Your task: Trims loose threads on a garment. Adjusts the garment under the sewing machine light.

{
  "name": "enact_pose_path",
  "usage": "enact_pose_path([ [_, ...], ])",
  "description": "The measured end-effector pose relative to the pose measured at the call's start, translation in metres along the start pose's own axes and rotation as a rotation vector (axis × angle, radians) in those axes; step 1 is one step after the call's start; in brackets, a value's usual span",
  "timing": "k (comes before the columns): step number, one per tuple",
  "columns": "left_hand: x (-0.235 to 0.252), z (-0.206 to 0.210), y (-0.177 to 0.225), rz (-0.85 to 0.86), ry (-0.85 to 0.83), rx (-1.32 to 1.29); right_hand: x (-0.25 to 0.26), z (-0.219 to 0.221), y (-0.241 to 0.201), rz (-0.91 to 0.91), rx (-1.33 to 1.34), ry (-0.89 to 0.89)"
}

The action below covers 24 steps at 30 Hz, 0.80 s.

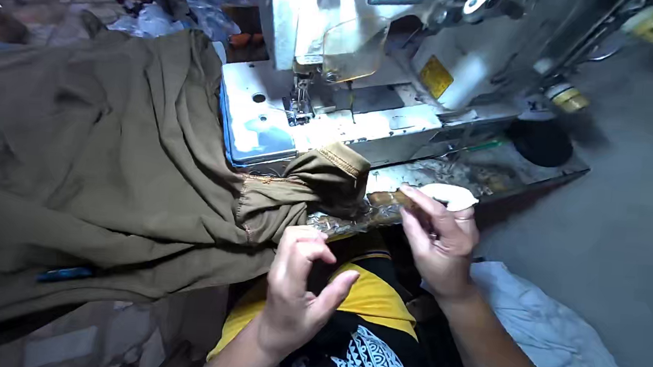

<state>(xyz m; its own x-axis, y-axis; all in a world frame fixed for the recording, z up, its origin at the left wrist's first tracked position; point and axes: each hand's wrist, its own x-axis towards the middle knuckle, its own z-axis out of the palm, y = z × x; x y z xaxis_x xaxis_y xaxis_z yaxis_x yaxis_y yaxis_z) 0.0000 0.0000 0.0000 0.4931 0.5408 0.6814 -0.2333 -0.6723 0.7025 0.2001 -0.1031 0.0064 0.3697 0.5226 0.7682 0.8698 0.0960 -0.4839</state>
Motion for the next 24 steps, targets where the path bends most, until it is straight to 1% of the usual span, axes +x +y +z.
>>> enact_pose_path([
  [2, -0.002, 0.012, -0.007, 0.028, -0.029, 0.178, 0.019, 0.022, 0.008, -0.194, -0.082, -0.045],
  [3, 0.003, 0.013, -0.01, 0.025, -0.038, 0.275, 0.031, 0.034, 0.01, -0.245, -0.076, -0.086],
  [4, 0.009, 0.012, -0.011, 0.006, -0.047, 0.356, 0.043, 0.044, 0.01, -0.25, -0.05, -0.146],
  [6, 0.019, 0.007, -0.01, -0.06, -0.06, 0.455, 0.055, 0.052, 0.004, -0.151, 0.052, -0.292],
  [7, 0.022, 0.007, -0.009, -0.078, -0.056, 0.468, 0.055, 0.052, -0.003, -0.098, 0.119, -0.328],
  [9, 0.021, 0.013, -0.008, -0.057, -0.002, 0.426, 0.042, 0.04, -0.025, -0.046, 0.208, -0.331],
  [10, 0.02, 0.018, -0.006, -0.036, 0.026, 0.385, 0.035, 0.031, -0.037, -0.066, 0.209, -0.312],
  [12, 0.019, 0.022, 0.0, 0.005, 0.009, 0.29, 0.024, 0.011, -0.054, -0.112, 0.166, -0.24],
  [14, 0.024, 0.013, 0.007, 0.003, -0.028, 0.194, 0.022, -0.002, -0.061, -0.094, 0.124, -0.145],
  [15, 0.027, 0.001, 0.01, -0.05, -0.07, 0.145, 0.023, -0.003, -0.06, -0.072, 0.117, -0.116],
  [17, 0.033, -0.028, 0.015, -0.239, -0.215, 0.028, 0.025, 0.005, -0.055, -0.026, 0.172, -0.123],
  [18, 0.034, -0.043, 0.016, -0.347, -0.267, -0.027, 0.025, 0.011, -0.053, 0.018, 0.251, -0.159],
  [19, 0.035, -0.056, 0.017, -0.44, -0.282, -0.067, 0.025, 0.018, -0.052, 0.101, 0.369, -0.213],
  [20, 0.033, -0.067, 0.017, -0.513, -0.254, -0.091, 0.025, 0.025, -0.054, 0.238, 0.505, -0.275],
  [22, 0.026, -0.082, 0.012, -0.596, -0.162, -0.141, 0.025, 0.041, -0.059, 0.591, 0.77, -0.339],
  [23, 0.023, -0.087, 0.009, -0.615, -0.126, -0.185, 0.024, 0.048, -0.06, 0.714, 0.855, -0.331],
  [24, 0.02, -0.09, 0.006, -0.629, -0.099, -0.22, 0.023, 0.055, -0.06, 0.789, 0.899, -0.312],
])
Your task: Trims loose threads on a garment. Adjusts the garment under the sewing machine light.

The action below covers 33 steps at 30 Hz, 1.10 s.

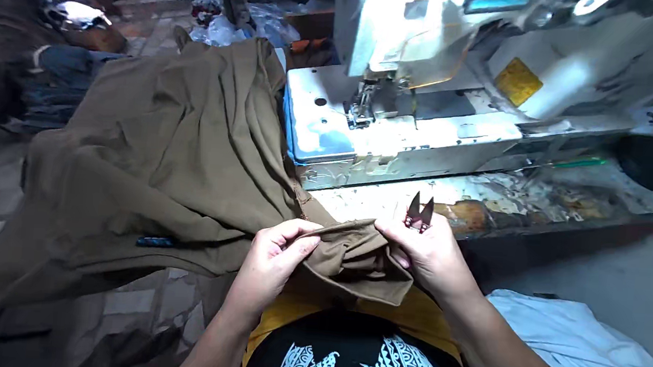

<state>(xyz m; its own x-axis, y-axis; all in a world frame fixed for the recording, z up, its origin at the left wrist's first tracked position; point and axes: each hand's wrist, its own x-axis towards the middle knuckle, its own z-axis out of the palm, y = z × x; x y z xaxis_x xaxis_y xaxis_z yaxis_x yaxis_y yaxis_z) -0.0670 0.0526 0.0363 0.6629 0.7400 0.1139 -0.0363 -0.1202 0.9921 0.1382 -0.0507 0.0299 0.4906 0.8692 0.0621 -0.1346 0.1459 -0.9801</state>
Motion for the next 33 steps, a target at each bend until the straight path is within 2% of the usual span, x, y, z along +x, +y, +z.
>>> enact_pose_path([
  [5, 0.001, -0.008, -0.01, -0.019, 0.047, -0.087, 0.001, 0.0, 0.014, 0.006, 0.026, -0.006],
  [10, 0.003, -0.015, -0.005, -0.087, 0.028, -0.343, 0.0, 0.001, 0.009, 0.0, -0.067, 0.057],
  [12, 0.004, -0.017, -0.004, -0.049, -0.004, -0.244, 0.0, 0.001, 0.008, -0.007, -0.077, 0.047],
  [16, 0.007, -0.011, 0.011, 0.089, -0.049, 0.125, -0.001, -0.001, 0.004, -0.024, -0.066, 0.01],
  [20, 0.017, 0.008, 0.022, 0.05, -0.173, 0.23, -0.004, -0.005, 0.003, -0.123, -0.091, -0.008],
  [23, 0.02, 0.017, 0.016, -0.011, -0.167, 0.18, -0.009, -0.013, 0.011, -0.338, -0.428, 0.155],
  [25, 0.02, 0.02, 0.014, -0.038, -0.14, 0.141, -0.017, -0.02, 0.011, -0.438, -0.576, 0.173],
  [28, 0.019, 0.024, 0.015, -0.042, -0.128, 0.126, -0.04, -0.022, -0.004, -0.354, -0.349, -0.053],
  [31, 0.021, 0.026, 0.016, -0.031, -0.137, 0.11, -0.053, -0.013, -0.01, -0.157, -0.082, -0.345],
  [33, 0.021, 0.029, 0.016, -0.039, -0.13, 0.07, -0.057, -0.007, -0.004, 0.035, 0.113, -0.442],
])
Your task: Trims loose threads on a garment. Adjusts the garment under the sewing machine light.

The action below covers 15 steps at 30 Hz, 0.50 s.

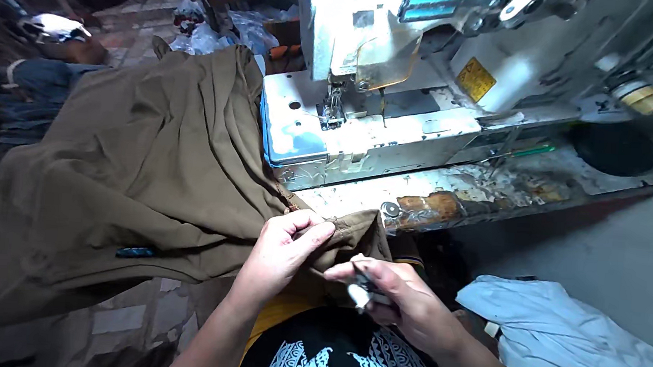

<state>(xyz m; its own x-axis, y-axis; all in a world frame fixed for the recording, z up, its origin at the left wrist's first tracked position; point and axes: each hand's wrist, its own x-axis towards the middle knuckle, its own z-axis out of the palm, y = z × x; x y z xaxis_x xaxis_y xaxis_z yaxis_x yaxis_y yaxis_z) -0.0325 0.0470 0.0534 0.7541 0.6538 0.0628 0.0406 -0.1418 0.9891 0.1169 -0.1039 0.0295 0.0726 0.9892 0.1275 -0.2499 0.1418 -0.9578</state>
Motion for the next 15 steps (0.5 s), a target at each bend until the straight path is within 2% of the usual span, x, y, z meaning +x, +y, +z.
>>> enact_pose_path([
  [2, -0.001, 0.002, 0.001, -0.013, -0.006, -0.039, 0.002, 0.003, 0.005, 0.103, 0.24, -0.007],
  [5, -0.002, 0.003, 0.004, -0.025, -0.025, -0.065, 0.006, 0.004, 0.006, 0.173, 0.413, 0.057],
  [15, -0.001, 0.003, 0.003, -0.025, -0.029, -0.094, 0.011, 0.004, 0.004, 0.25, 0.447, 0.09],
])
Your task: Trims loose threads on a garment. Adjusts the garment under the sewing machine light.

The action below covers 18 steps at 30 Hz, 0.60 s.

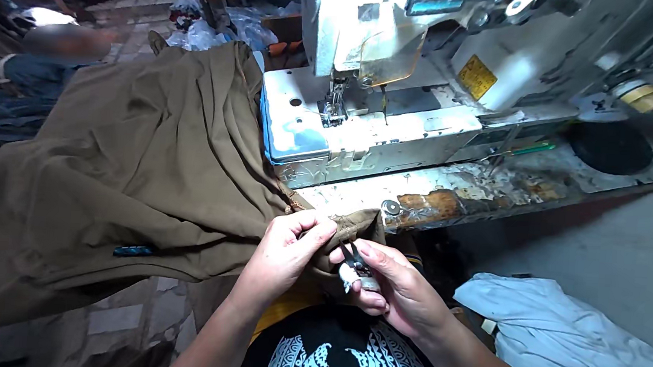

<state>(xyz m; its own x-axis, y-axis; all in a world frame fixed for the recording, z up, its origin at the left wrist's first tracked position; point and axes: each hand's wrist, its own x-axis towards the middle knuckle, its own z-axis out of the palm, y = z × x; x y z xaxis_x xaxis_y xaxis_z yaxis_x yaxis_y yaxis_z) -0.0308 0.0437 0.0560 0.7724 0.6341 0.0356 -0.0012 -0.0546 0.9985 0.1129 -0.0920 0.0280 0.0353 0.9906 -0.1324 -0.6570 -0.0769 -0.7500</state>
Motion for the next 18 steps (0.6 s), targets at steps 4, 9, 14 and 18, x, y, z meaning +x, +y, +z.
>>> enact_pose_path([
  [4, 0.0009, 0.0002, -0.0001, 0.001, -0.004, -0.001, 0.0009, -0.0003, -0.0005, 0.012, 0.011, -0.004],
  [9, 0.0009, 0.0018, -0.0004, -0.007, 0.002, 0.004, 0.0006, 0.0001, -0.0005, 0.018, 0.013, -0.002],
  [14, 0.0011, 0.0044, -0.0001, -0.008, -0.021, 0.004, 0.0, -0.0006, -0.0008, 0.025, 0.026, -0.002],
  [18, 0.0003, 0.0052, 0.0003, 0.002, -0.063, 0.001, -0.0009, -0.0005, -0.0005, -0.014, 0.04, 0.001],
])
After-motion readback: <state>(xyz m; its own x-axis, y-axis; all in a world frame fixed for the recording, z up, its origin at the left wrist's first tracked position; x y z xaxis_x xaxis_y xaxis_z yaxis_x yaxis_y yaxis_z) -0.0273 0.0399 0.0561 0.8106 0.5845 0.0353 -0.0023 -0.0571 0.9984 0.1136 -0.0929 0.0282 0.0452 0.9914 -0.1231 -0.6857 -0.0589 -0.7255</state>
